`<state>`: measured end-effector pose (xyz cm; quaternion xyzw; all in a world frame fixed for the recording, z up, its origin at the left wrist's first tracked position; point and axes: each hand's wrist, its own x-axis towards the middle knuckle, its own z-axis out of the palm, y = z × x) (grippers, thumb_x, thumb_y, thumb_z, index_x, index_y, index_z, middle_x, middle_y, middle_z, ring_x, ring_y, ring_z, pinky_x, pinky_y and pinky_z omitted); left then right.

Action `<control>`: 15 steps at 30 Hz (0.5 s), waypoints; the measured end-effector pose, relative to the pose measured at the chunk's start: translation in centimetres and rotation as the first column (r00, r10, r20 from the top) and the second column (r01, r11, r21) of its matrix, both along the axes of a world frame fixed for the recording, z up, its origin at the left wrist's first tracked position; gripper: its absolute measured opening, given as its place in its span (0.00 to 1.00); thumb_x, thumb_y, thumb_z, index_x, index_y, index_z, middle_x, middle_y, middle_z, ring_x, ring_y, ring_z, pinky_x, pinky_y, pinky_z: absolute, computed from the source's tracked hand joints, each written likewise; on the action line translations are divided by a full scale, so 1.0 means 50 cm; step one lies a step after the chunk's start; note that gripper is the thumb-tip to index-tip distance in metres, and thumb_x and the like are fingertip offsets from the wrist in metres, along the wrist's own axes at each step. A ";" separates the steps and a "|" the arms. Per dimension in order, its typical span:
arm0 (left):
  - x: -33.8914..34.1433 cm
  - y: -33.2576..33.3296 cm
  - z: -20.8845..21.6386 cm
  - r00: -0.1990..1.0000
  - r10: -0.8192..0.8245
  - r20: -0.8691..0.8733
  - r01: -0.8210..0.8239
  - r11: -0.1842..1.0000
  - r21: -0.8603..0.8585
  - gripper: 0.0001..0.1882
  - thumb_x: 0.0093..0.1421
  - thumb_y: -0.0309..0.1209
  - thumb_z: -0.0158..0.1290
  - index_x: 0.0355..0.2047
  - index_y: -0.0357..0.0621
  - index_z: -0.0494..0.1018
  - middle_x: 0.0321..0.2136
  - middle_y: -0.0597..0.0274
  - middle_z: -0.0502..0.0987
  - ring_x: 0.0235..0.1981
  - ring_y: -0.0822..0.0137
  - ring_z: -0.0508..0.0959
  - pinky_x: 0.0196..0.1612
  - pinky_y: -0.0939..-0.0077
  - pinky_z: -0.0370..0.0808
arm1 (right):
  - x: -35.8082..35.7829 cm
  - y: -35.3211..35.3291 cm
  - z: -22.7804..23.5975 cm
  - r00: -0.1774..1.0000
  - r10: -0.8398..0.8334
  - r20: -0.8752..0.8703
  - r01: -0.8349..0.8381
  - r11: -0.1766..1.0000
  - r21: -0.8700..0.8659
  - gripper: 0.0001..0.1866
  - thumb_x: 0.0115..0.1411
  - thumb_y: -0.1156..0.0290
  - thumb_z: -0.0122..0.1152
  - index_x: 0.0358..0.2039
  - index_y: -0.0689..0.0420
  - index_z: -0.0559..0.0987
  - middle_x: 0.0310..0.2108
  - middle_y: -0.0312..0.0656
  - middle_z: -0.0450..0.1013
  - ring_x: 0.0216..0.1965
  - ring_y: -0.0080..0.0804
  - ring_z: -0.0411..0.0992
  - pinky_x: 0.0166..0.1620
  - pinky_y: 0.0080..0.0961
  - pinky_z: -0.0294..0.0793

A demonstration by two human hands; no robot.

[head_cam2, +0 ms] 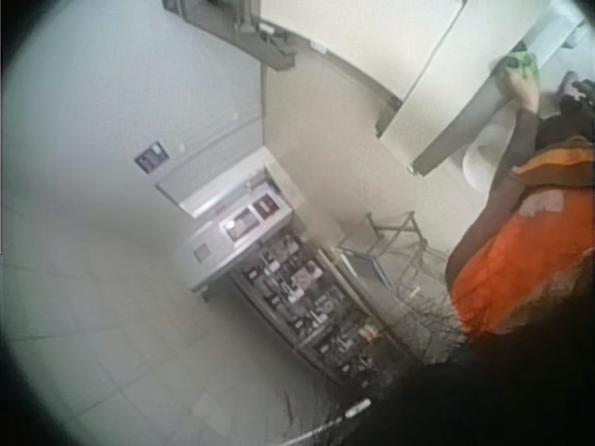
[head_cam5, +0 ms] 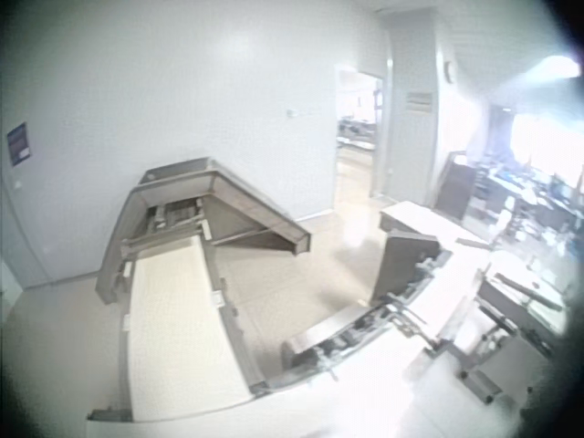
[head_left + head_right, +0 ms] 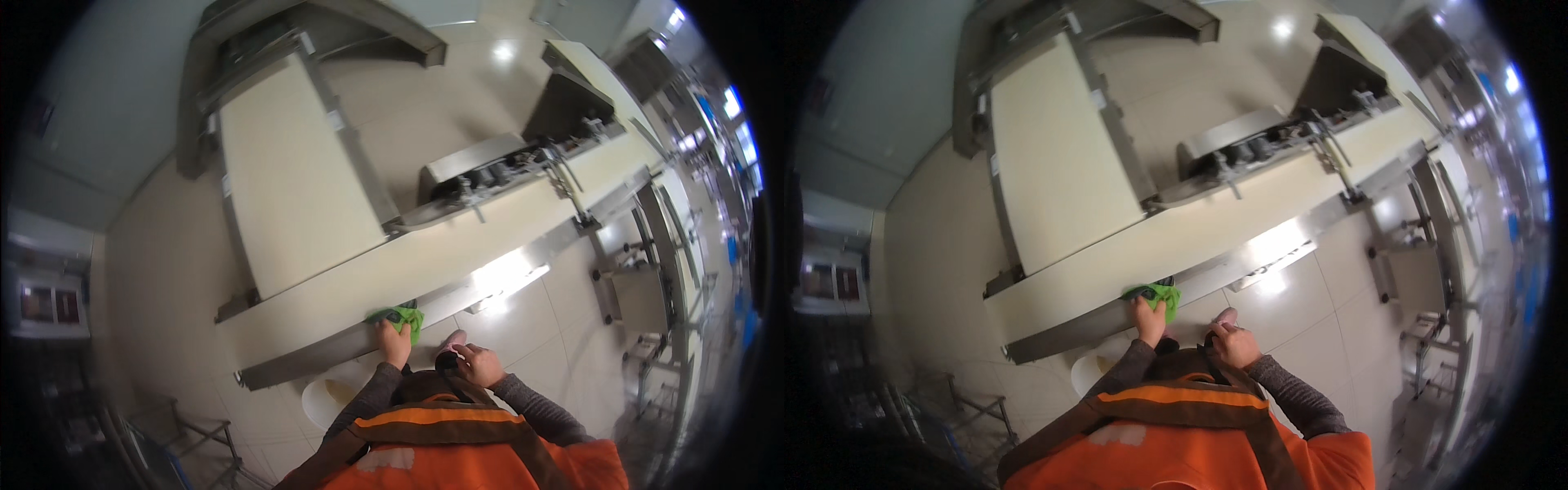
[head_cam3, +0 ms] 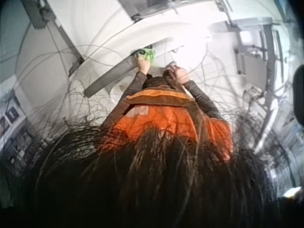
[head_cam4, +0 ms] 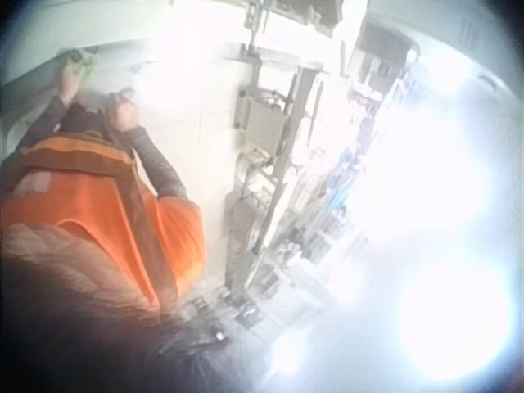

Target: The person mops the floor with a red-handled mop and a white bucket, then wipes a stainless steel conveyor belt with a green cloth. The person also uses a yellow-handled tool to scrape or adjust parts of the machinery while continuing to wipe surfaces.

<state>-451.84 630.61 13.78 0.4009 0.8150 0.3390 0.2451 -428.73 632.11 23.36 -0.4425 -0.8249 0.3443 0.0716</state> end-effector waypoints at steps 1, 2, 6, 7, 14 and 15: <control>0.030 0.021 0.011 0.999 -0.047 -0.001 0.047 0.999 -0.024 0.23 0.51 0.34 0.57 0.38 0.24 0.66 0.42 0.32 0.68 0.43 0.36 0.69 0.48 0.51 0.67 | 0.030 -0.002 0.006 0.999 -0.038 0.018 0.038 0.999 -0.016 0.19 0.53 0.68 0.58 0.47 0.53 0.76 0.31 0.47 0.74 0.30 0.48 0.75 0.32 0.40 0.75; 0.059 0.047 0.019 0.996 -0.089 -0.006 0.089 0.995 -0.040 0.23 0.51 0.34 0.57 0.38 0.24 0.66 0.42 0.32 0.68 0.43 0.36 0.69 0.49 0.51 0.67 | 0.059 -0.001 0.014 0.997 -0.072 0.032 0.073 0.997 -0.024 0.19 0.53 0.68 0.58 0.47 0.53 0.76 0.31 0.47 0.74 0.30 0.48 0.75 0.33 0.40 0.75; 0.182 0.144 0.018 0.973 -0.226 -0.054 0.224 0.974 -0.043 0.23 0.51 0.34 0.57 0.39 0.24 0.66 0.42 0.33 0.68 0.43 0.38 0.70 0.49 0.52 0.68 | 0.193 0.002 0.003 0.980 -0.199 -0.025 0.199 0.980 -0.004 0.18 0.54 0.68 0.59 0.47 0.54 0.75 0.31 0.47 0.74 0.29 0.49 0.74 0.33 0.41 0.75; 0.211 0.170 0.021 0.966 -0.254 -0.050 0.252 0.966 -0.051 0.23 0.51 0.34 0.57 0.39 0.24 0.66 0.42 0.33 0.68 0.43 0.38 0.70 0.49 0.52 0.68 | 0.229 0.007 -0.002 0.970 -0.242 -0.012 0.242 0.970 -0.001 0.18 0.54 0.69 0.58 0.47 0.54 0.76 0.31 0.47 0.74 0.29 0.48 0.74 0.33 0.41 0.75; 0.379 0.321 0.028 0.898 -0.433 -0.071 0.429 0.901 -0.073 0.23 0.51 0.35 0.57 0.39 0.26 0.68 0.41 0.35 0.70 0.44 0.40 0.71 0.49 0.54 0.69 | 0.448 0.007 0.005 0.858 -0.509 0.067 0.508 0.861 0.028 0.15 0.56 0.69 0.57 0.44 0.55 0.76 0.31 0.48 0.74 0.29 0.47 0.75 0.33 0.41 0.75; 0.399 0.340 0.026 0.879 -0.469 -0.090 0.460 0.882 -0.100 0.23 0.51 0.36 0.57 0.39 0.27 0.68 0.41 0.36 0.70 0.44 0.40 0.71 0.49 0.54 0.70 | 0.471 0.004 0.004 0.838 -0.539 0.081 0.539 0.842 0.024 0.15 0.56 0.69 0.57 0.44 0.55 0.77 0.31 0.47 0.74 0.29 0.47 0.75 0.33 0.40 0.75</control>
